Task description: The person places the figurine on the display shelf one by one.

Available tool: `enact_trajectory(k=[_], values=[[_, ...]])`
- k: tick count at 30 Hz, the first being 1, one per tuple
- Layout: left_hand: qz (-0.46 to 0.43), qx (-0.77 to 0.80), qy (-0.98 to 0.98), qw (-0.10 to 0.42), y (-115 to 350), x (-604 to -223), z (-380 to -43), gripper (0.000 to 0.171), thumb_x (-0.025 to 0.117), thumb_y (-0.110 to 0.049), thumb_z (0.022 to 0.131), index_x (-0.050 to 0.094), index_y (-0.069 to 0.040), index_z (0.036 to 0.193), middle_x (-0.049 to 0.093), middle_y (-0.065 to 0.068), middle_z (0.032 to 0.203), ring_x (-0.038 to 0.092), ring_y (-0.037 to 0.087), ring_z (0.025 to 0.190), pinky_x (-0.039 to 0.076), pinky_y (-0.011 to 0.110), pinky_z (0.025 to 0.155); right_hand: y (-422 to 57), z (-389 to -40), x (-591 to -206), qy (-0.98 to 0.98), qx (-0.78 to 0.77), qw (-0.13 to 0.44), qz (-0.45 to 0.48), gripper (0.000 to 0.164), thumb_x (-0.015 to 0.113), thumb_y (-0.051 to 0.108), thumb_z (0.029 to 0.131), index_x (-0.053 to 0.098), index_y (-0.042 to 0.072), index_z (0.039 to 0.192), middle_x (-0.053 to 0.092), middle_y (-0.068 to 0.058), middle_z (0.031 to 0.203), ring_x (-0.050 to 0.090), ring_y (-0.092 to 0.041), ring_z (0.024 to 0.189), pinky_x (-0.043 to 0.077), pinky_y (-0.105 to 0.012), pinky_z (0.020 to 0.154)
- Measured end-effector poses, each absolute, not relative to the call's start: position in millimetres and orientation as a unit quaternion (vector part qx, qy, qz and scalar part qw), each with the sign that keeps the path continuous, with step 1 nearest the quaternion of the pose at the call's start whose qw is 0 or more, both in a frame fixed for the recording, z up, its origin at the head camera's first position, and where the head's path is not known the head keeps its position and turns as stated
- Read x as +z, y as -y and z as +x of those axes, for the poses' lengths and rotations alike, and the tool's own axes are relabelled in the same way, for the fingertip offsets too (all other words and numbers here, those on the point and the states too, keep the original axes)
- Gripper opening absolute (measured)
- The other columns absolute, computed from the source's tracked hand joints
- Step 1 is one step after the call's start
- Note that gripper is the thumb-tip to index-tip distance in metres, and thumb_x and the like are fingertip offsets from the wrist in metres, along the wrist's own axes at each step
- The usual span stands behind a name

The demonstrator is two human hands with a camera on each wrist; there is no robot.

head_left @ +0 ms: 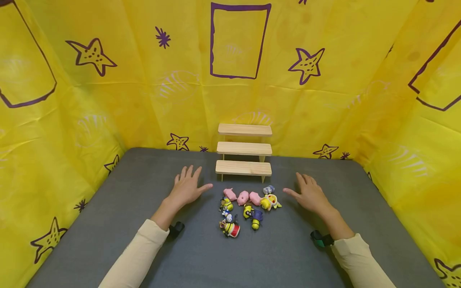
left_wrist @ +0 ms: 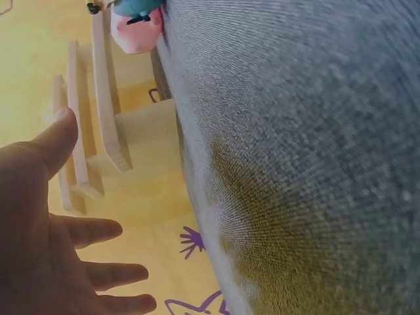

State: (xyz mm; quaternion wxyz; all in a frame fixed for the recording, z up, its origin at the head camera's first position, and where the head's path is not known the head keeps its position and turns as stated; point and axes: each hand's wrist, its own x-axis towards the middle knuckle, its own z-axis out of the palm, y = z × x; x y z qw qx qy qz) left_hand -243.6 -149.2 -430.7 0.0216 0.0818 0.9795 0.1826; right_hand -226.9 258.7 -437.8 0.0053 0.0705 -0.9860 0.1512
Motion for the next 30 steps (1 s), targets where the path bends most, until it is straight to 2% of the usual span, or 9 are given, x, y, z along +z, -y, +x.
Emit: enact_trajectory(k=[7,17,25,30], values=[[0.090,0.240,-0.964,0.063,148,-431,-247,0.084,0.056,-0.055,0.093,0.026,-0.004,0.153,0.024,0.030,0.156,0.017,0.050,0.145,0.019,0.068,0.112,-256,-227,-439,0.984,0.162,0.000,0.074,0.094,0.050,0.064,0.092,0.025,-0.005,0.150,0.031,-0.035,0.149,0.028,-0.055,0.136,0.026,-0.069,0.107],[0.089,0.359,-0.923,0.108,138,-427,-253,0.080,0.051,-0.054,0.096,0.026,-0.005,0.153,0.028,0.022,0.157,0.027,0.042,0.145,0.024,0.058,0.115,-249,-226,-439,0.971,0.217,-0.030,0.095,0.089,0.049,0.060,0.094,0.027,-0.008,0.149,0.031,-0.037,0.148,0.030,-0.054,0.136,0.028,-0.066,0.108],[0.034,0.420,-0.900,0.111,127,-422,-259,0.076,0.052,-0.051,0.096,0.026,-0.008,0.153,0.028,0.020,0.158,0.027,0.040,0.145,0.024,0.057,0.115,-244,-227,-436,0.955,0.268,-0.063,0.109,0.080,0.046,0.054,0.098,0.031,-0.008,0.147,0.037,-0.034,0.148,0.034,-0.052,0.136,0.029,-0.064,0.109],[0.014,0.465,-0.879,0.103,126,-426,-263,0.075,0.052,-0.049,0.097,0.027,-0.005,0.152,0.030,0.024,0.156,0.030,0.040,0.144,0.027,0.055,0.115,-240,-226,-435,0.947,0.285,-0.081,0.123,0.075,0.048,0.050,0.099,0.035,-0.009,0.145,0.045,-0.031,0.144,0.046,-0.047,0.130,0.037,-0.060,0.105]])
